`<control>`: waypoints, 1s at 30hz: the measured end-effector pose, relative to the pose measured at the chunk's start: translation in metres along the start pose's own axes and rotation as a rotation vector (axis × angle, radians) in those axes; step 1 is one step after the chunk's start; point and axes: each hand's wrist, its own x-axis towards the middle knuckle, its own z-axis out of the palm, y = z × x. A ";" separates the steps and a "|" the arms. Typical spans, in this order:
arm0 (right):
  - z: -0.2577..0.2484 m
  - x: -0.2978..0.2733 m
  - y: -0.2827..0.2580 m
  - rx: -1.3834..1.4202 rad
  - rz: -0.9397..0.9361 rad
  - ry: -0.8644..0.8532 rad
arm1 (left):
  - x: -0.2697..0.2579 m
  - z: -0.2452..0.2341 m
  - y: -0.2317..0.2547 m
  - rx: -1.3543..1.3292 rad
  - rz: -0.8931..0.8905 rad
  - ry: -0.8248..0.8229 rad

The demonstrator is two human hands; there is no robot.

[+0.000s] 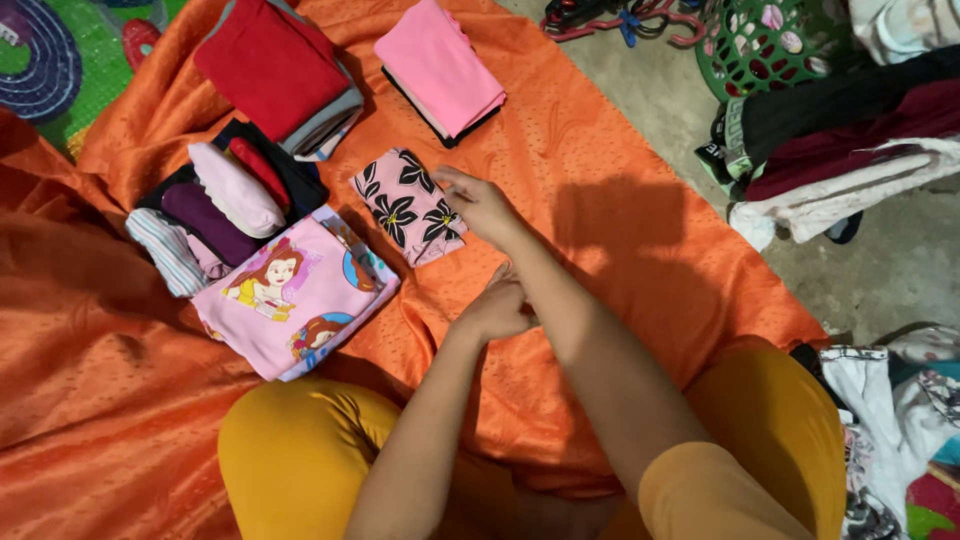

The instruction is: The person sits on a mat and folds several small garments, including a pink floral top, a white and black top, and a patterned garment. Each item is unfolded, smoothed, and folded into a compact rectangle, then placed in a growing stack on the mat.

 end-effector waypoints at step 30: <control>-0.220 -0.649 -0.038 -0.850 0.338 0.714 | 0.016 0.189 0.359 -0.618 0.314 -0.128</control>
